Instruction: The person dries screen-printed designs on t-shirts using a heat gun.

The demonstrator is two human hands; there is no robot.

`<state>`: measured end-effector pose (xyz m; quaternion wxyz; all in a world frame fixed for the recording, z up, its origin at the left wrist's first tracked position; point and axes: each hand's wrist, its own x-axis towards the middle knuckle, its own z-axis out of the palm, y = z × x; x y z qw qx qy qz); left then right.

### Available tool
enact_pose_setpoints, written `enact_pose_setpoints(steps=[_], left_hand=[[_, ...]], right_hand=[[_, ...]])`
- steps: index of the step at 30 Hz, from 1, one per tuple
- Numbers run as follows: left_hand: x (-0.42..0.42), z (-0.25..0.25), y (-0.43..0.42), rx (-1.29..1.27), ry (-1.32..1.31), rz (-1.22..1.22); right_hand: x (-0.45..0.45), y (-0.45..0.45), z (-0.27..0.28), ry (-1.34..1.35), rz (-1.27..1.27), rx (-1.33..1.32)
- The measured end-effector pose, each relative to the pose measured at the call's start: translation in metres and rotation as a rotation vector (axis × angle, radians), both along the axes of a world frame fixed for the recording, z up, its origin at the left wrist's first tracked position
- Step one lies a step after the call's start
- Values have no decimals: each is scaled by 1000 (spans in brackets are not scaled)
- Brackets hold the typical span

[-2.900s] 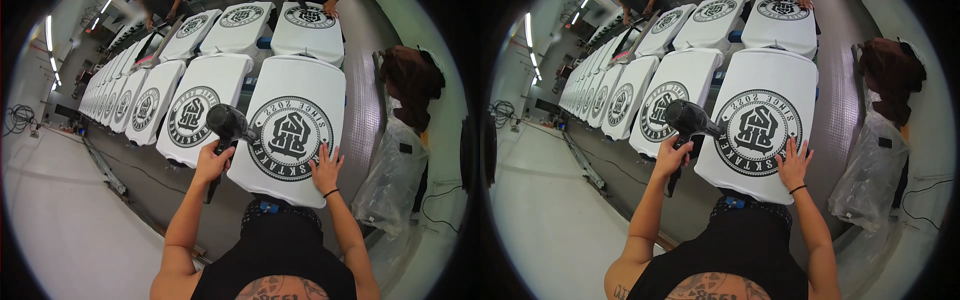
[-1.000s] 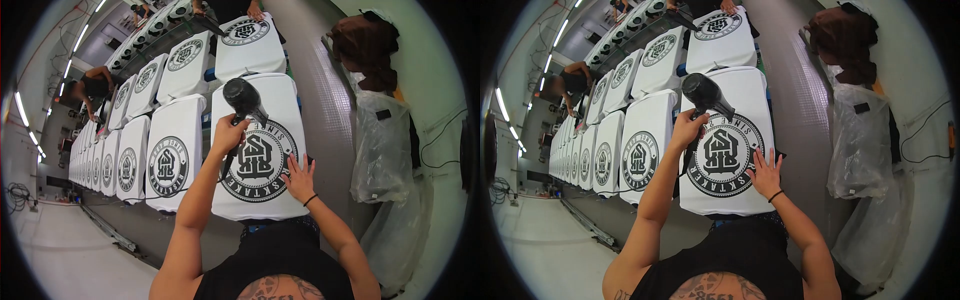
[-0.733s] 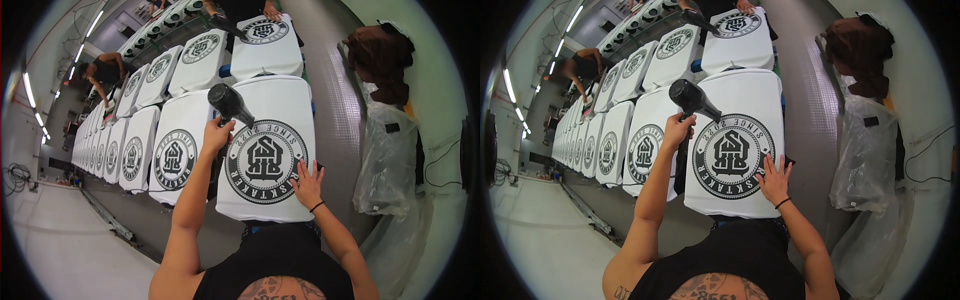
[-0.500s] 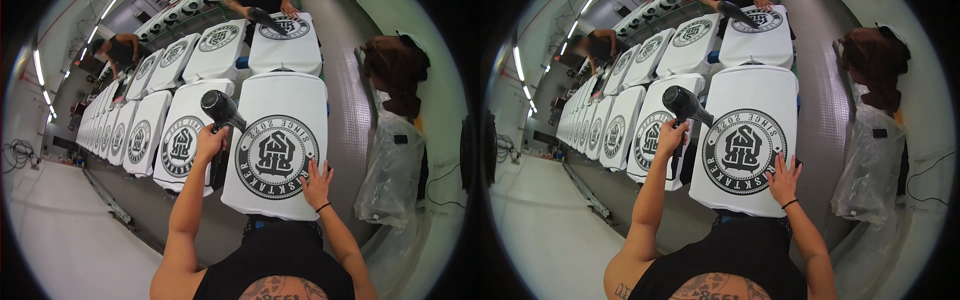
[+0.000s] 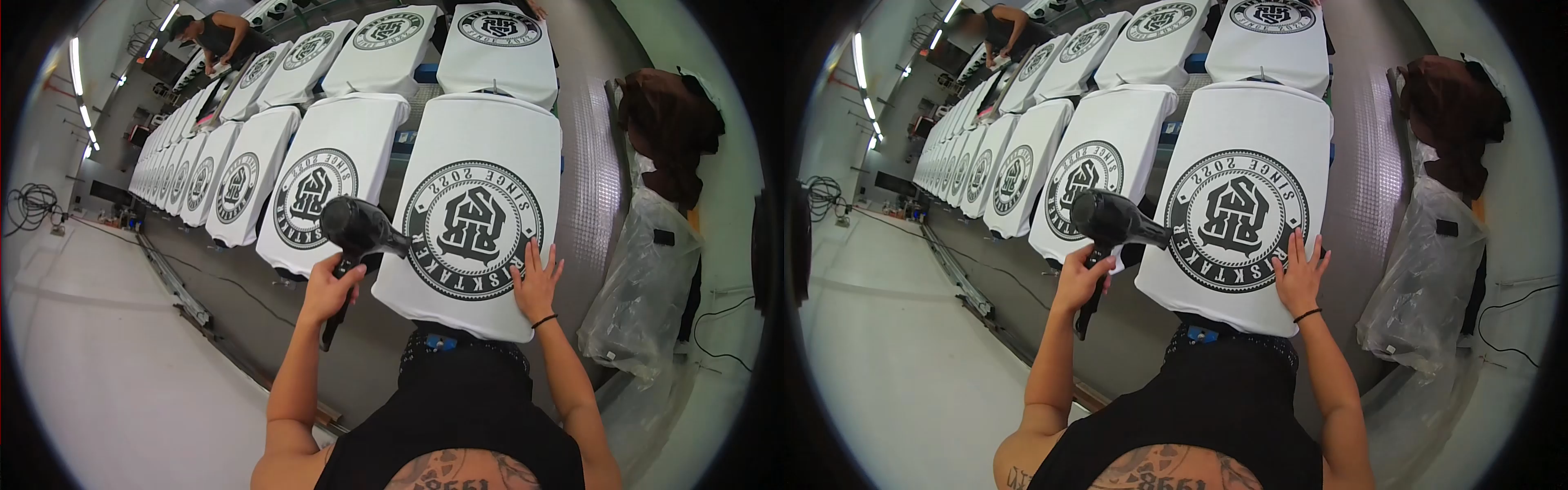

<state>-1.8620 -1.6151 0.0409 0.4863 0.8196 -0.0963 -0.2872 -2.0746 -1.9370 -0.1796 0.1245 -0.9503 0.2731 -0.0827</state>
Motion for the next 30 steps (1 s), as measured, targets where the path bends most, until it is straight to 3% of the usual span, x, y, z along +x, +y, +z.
enact_pose_setpoints(steps=[11,13,17,23,30], left_hand=[[-78,5,-28,-13,166,-281],[-82,1,-50,-38,189,-325],[-80,1,-102,-54,241,-438],[-67,-1,-179,-92,182,-550],[-45,-7,-220,-92,0,-504]], right_hand=[[-7,-2,-3,-15,-8,50],[-14,-6,-4,-181,-26,220],[-33,-5,-12,-395,-128,303],[-54,7,0,-367,-205,218],[-46,18,7,-307,-134,99]])
